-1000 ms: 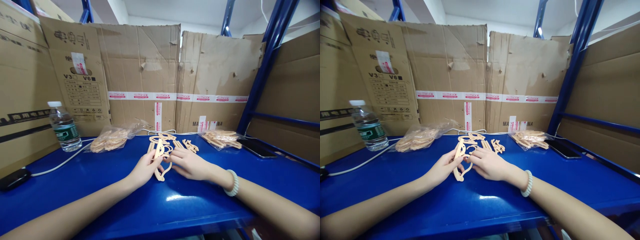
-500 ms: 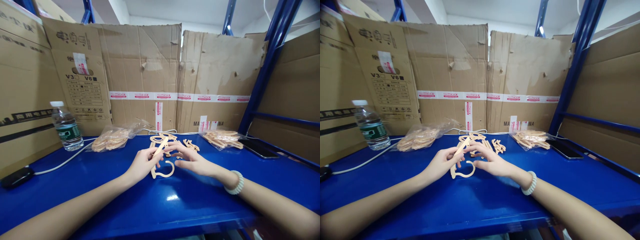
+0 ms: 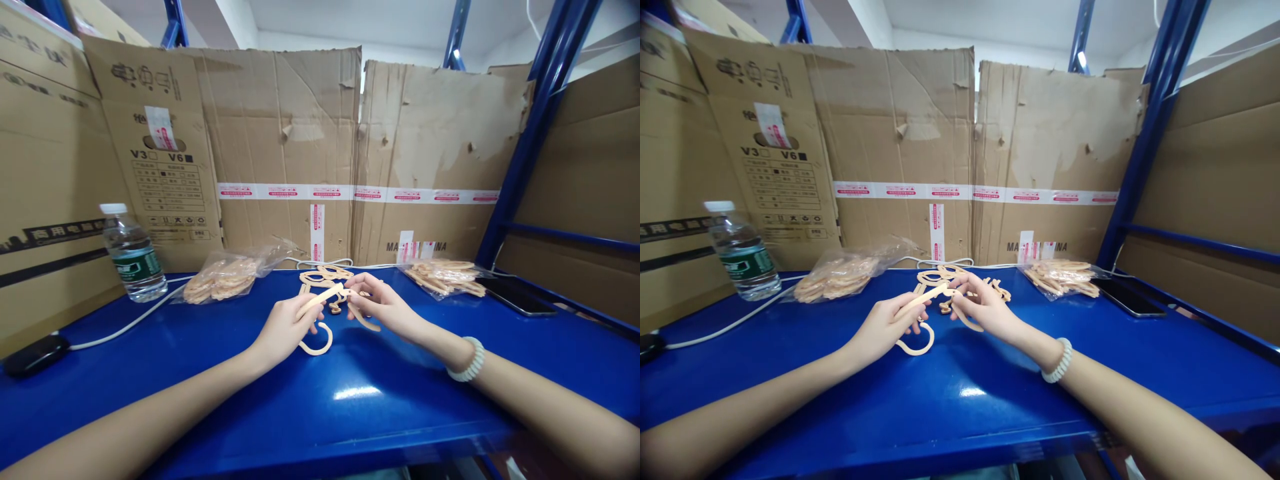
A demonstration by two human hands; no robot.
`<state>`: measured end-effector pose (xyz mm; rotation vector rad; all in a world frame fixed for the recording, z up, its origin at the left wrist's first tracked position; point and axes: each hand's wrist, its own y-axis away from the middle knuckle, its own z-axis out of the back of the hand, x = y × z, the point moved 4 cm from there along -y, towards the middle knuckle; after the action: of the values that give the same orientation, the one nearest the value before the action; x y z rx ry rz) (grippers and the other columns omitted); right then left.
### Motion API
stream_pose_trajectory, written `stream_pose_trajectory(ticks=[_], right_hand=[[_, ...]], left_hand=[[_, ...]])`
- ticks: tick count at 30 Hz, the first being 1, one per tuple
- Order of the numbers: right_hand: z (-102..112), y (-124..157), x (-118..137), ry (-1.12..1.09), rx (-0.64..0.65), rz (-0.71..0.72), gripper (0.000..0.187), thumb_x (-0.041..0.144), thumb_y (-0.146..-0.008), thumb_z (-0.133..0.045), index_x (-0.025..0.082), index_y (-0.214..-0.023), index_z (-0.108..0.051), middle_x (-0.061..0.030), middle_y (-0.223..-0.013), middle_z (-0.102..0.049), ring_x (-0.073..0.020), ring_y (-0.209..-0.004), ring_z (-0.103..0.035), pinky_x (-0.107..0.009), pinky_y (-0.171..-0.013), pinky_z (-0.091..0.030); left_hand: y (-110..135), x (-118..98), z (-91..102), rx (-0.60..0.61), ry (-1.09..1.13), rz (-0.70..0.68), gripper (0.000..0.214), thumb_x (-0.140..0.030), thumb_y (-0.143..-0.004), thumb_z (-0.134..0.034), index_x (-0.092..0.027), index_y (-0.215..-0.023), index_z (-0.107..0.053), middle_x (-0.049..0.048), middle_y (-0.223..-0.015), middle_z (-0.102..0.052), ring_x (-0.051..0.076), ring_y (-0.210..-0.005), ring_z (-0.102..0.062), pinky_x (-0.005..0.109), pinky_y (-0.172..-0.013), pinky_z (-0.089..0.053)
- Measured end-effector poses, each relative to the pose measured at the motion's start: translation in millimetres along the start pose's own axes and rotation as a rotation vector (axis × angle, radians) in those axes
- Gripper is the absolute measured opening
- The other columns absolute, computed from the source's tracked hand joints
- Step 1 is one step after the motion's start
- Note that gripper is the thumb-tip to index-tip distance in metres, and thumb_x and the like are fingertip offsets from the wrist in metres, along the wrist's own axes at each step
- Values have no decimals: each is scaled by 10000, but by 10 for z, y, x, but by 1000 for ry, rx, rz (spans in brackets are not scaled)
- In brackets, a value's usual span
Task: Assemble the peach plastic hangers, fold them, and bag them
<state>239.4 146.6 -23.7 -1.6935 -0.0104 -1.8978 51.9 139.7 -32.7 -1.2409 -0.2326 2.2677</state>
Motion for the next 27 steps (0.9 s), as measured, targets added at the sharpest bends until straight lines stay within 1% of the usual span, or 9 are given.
stream_pose_trajectory(ticks=[3,6,9,11,14,17,21,24,27], right_hand=[[-5,-13,-75,53,27,-73,315,447,-840,-613,163,-952,-534,3,-737,-627,-101,-602,-595,-259,-635,-478],[-61,-2,-137,48,128,-147,359,490,-828,-605,137,-870,-560,-24,-711,-658,-90,-541,-575,-232,-564,-460],[-145,39,-164,8,234,-192,392,520,-838,-577,131,-885,-565,-25,-674,-669,-88,-484,-571,-213,-496,-454],[-195,71,-174,-32,295,-215,403,525,-854,-552,124,-893,-572,-25,-652,-671,-87,-454,-569,-203,-460,-454],[-234,105,-184,-100,354,-240,397,504,-873,-539,112,-908,-585,-28,-644,-676,-82,-429,-567,-193,-435,-461],[-240,121,-188,-130,378,-261,395,493,-879,-539,104,-915,-597,-22,-631,-672,-75,-412,-564,-172,-404,-444],[-248,134,-194,-132,411,-286,404,491,-884,-530,97,-922,-614,-5,-588,-653,-66,-368,-537,-153,-350,-403],[-260,140,-202,-120,414,-301,405,489,-879,-529,96,-920,-618,9,-556,-640,-64,-340,-514,-155,-328,-390],[-275,146,-217,-77,395,-330,398,489,-869,-534,100,-901,-612,24,-516,-622,-62,-315,-492,-151,-304,-356]], left_hand=[[24,-32,-11,10,-144,-56,274,-333,-926,-430,-179,-1027,-634,27,-825,-695,156,-618,-642,236,-614,-465],[59,-74,-27,14,-331,-137,275,-320,-937,-433,-218,-1131,-601,33,-947,-709,191,-762,-672,254,-679,-467],[98,-106,-58,39,-494,-229,288,-310,-957,-410,-230,-1176,-581,42,-1059,-704,218,-884,-675,270,-714,-471],[119,-118,-73,34,-577,-297,306,-304,-973,-377,-212,-1191,-570,53,-1077,-704,218,-881,-683,276,-712,-482],[146,-135,-90,2,-680,-423,326,-285,-983,-346,-183,-1213,-554,64,-1081,-705,210,-854,-692,270,-686,-494],[165,-149,-109,-18,-775,-512,340,-267,-984,-330,-165,-1225,-547,78,-1051,-711,196,-788,-696,253,-630,-493],[177,-172,-135,-16,-846,-574,349,-266,-990,-307,-146,-1189,-568,98,-975,-714,193,-742,-688,247,-591,-480],[174,-185,-145,-12,-877,-605,341,-265,-991,-299,-139,-1127,-585,90,-895,-709,185,-685,-672,237,-545,-449],[166,-188,-155,28,-924,-613,309,-244,-983,-312,-144,-994,-604,59,-761,-673,157,-592,-629,210,-482,-382]])
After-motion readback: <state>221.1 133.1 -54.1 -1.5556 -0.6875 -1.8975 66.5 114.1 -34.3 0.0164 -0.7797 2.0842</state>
